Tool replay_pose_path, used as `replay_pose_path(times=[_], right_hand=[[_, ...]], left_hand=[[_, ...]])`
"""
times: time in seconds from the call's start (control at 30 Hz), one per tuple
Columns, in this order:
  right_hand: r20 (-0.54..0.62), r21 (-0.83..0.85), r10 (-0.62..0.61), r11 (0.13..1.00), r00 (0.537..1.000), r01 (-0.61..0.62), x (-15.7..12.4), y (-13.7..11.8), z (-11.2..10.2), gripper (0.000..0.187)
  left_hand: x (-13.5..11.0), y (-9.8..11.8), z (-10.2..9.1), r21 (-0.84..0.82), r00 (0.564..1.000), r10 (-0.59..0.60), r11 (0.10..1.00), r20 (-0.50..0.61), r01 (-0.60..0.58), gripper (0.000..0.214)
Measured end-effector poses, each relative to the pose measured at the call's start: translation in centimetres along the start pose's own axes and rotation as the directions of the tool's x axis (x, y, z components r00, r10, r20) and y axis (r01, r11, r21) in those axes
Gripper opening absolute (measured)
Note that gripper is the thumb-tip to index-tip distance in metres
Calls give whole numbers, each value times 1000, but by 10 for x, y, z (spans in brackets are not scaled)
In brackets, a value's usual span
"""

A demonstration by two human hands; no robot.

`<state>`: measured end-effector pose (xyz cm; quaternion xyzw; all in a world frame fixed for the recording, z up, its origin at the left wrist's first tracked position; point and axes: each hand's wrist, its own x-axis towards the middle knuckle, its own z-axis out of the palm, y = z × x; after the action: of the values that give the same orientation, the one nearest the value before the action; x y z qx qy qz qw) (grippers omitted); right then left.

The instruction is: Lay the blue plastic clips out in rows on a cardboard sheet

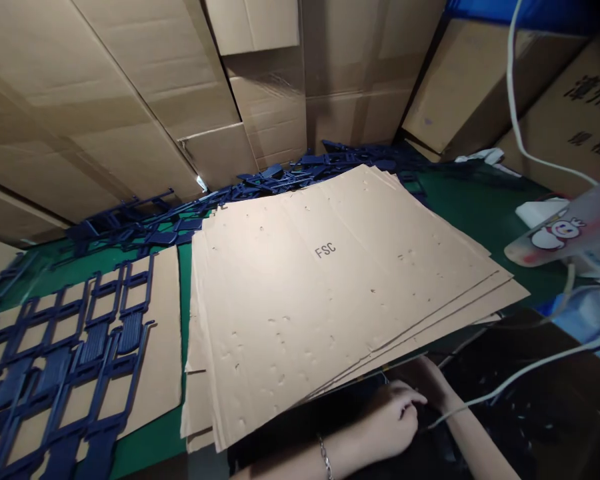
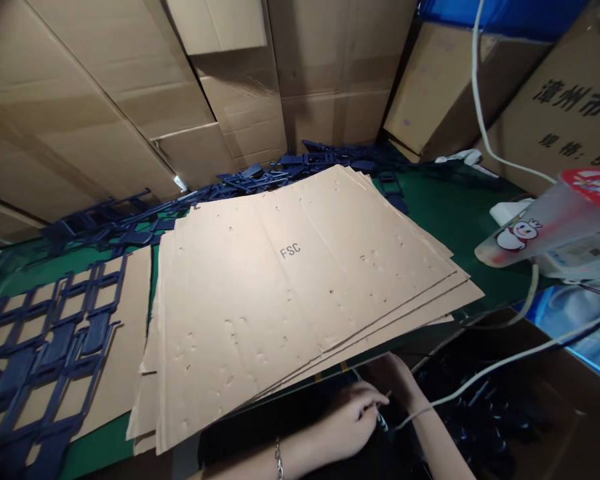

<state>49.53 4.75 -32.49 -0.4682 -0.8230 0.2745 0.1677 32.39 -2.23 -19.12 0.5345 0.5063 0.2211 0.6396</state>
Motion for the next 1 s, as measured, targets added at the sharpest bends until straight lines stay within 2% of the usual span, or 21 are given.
replay_pose_path(times=[0.03,0.1,0.13,0.17,0.2,0.23,0.3,0.33,0.4,0.47,0.53,0.6,0.73,0.8,0.93,1.0], right_hand=[[31,108,36,993,999,-40,-3,-2,-10,28],[95,308,107,942,990,-132,-10,-8,-29,42],[136,412,141,892,981,-186,-14,-12,-38,50],[192,543,183,798,964,-260,-17,-16,-47,54],[266,686,227,638,937,-350,-20,-20,-54,54],[345,795,265,428,901,-430,-23,-24,-61,52],[486,858,331,-7,809,-513,-26,-26,-73,49],[530,844,380,-148,758,-516,-27,-25,-79,50],[529,840,556,-238,641,-488,-29,-16,-93,44],[451,871,738,-241,502,-428,-30,0,-108,33],[347,910,832,-187,434,-369,-32,20,-124,26],[277,932,864,-136,420,-336,-34,39,-135,25],[212,948,860,-66,464,-310,-36,67,-144,25],[160,958,871,-23,464,-287,-36,77,-149,29],[12,953,936,96,352,-288,-40,97,-169,32],[-54,918,939,180,339,-352,-42,107,-177,33]], left_hand=[[3,-3,1,23,997,57,998,-51,-56,42],[11,-6,0,92,987,143,986,-72,-136,53],[15,-7,-1,121,986,159,981,-54,-151,59],[20,-8,-2,132,986,164,979,-35,-158,65],[25,-9,-3,130,988,154,980,-17,-150,68],[29,-10,-4,124,992,130,984,-2,-129,66],[36,-12,-6,125,998,57,990,32,-61,49],[37,-12,-7,131,998,18,991,54,-25,40],[33,-10,-12,151,995,-47,988,91,33,33],[23,-6,-20,144,991,-69,988,111,53,37],[9,1,-28,126,986,-96,989,134,79,40],[-7,9,-35,124,979,-124,987,164,104,40],[-35,26,-44,171,969,-113,982,220,76,36],[-47,34,-50,118,966,-74,992,247,46,34],[-73,52,-72,-31,970,-46,998,239,55,35],[-91,59,-85,-6,975,-65,998,213,68,37]])
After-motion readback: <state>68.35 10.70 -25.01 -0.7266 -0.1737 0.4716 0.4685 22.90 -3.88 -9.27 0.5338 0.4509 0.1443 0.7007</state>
